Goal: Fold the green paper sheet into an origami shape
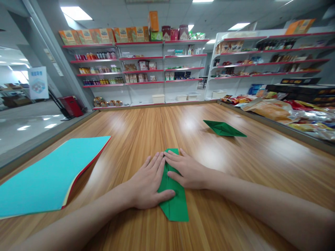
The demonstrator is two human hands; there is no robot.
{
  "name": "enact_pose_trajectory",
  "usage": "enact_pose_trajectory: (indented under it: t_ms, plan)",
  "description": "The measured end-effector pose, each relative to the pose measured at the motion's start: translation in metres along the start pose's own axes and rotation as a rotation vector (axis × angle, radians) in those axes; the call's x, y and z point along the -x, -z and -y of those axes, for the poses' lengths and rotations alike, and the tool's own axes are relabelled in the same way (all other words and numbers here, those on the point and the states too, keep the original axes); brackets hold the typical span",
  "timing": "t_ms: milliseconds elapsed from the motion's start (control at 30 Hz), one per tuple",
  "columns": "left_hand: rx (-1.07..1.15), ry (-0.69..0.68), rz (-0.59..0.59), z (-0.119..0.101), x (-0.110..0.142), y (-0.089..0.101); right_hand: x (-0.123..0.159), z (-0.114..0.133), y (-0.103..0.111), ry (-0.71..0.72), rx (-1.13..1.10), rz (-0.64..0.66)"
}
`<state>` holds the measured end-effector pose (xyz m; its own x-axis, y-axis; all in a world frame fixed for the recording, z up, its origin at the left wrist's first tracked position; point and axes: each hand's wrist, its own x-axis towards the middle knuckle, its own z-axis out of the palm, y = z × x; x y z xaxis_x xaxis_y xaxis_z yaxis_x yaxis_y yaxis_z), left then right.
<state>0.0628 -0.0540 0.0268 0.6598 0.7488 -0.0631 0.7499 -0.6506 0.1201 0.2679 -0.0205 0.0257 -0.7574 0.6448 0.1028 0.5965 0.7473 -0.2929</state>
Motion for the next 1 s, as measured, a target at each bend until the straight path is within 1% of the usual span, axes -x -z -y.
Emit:
enact_pose_trajectory:
  t_ms: [67,233,300,367,467,567,633,733,833,867,900,933,1000]
  plan:
    - [-0.001,-0.013,0.000,0.001,-0.001,0.000,-0.001,0.001,-0.001,-0.012,0.001,0.021]
    - [0.001,-0.012,0.026,-0.003,-0.001,-0.001,-0.003,-0.012,0.005,-0.148,-0.024,0.067]
    - [0.018,-0.014,-0.014,-0.002,-0.002,-0.003,-0.004,-0.017,0.007,-0.188,-0.039,0.085]
    - [0.050,-0.002,-0.115,0.004,-0.004,-0.004,-0.005,-0.023,0.007,-0.226,-0.050,0.073]
    - [0.124,0.014,-0.305,0.019,-0.010,-0.005,-0.005,-0.034,0.006,-0.324,-0.018,-0.015]
    - [0.182,-0.039,-0.394,0.032,-0.014,-0.005,-0.005,-0.047,0.005,-0.432,0.054,-0.182]
    - [0.216,-0.056,-0.425,0.035,-0.017,-0.006,-0.005,-0.054,0.005,-0.456,0.088,-0.287]
    - [0.223,-0.060,-0.469,0.035,-0.018,-0.008,-0.003,-0.055,0.006,-0.403,0.122,-0.444]
    - [0.227,-0.078,-0.520,0.034,-0.017,-0.009,0.000,-0.046,0.006,-0.241,0.106,-0.607]
    - [0.239,-0.106,-0.519,0.035,-0.016,-0.009,0.001,-0.041,0.006,-0.170,0.095,-0.629]
    - [0.251,-0.146,-0.500,0.035,-0.016,-0.009,0.002,-0.037,0.006,-0.094,0.095,-0.621]
    - [0.257,-0.192,-0.462,0.036,-0.015,-0.009,0.002,-0.033,0.005,-0.026,0.104,-0.586]
    - [0.242,-0.263,-0.359,0.036,-0.014,-0.008,0.003,-0.028,0.003,0.058,0.124,-0.498]
